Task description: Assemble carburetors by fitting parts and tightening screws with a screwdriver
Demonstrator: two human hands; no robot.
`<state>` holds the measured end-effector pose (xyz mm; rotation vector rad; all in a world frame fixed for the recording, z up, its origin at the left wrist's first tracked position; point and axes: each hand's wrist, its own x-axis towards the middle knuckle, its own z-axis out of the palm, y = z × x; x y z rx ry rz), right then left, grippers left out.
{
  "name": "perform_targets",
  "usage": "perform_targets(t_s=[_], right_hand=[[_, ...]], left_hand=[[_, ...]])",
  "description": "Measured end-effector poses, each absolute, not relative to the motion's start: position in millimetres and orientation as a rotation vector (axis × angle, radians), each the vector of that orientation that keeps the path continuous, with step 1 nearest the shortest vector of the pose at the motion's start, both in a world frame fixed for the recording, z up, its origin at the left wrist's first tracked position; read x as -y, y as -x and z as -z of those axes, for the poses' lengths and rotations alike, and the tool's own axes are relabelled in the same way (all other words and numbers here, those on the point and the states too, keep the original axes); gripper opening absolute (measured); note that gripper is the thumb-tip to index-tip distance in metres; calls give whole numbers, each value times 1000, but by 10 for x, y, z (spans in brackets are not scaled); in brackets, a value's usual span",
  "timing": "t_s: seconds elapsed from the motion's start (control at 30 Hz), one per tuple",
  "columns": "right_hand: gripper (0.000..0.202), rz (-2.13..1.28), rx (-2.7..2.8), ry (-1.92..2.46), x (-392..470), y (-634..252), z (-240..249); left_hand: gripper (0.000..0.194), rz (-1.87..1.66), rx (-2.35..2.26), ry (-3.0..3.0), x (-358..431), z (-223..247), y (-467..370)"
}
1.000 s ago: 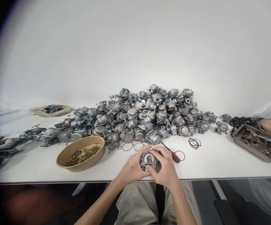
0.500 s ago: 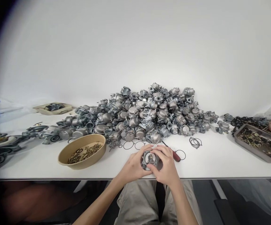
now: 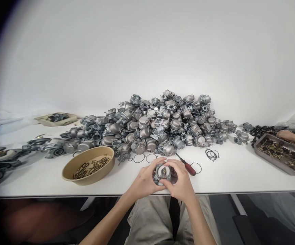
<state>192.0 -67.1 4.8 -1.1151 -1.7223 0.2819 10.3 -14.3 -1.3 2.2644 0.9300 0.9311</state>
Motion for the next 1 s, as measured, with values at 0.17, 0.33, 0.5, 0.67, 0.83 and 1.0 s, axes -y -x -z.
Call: perform_targets(t_s=[0.17,0.33,0.5,0.67,0.83,1.0], right_hand=[[42,-324,1737,1076,671,-1942,-34],[39,-369,1769,1015,686,-1973,-82],[39,-388,1782,1002,681,-1986,-104],[35,-398,1741,1039,665,-1979,-71],[32,-428,1706,1016,649,-1979,-63],[34,-429,1692,1012,644,-1973,-63]], left_hand=[[87,-884,-889,-2142,123,13,-81],[94,-848,-769,-2005,60,-8,-44],[95,-827,-616,-1896,-12,-10,-7],[95,-818,-596,-1883,-39,2,6],[96,-801,-605,-1893,-47,5,5],[97,-795,-624,-1890,-52,19,9]])
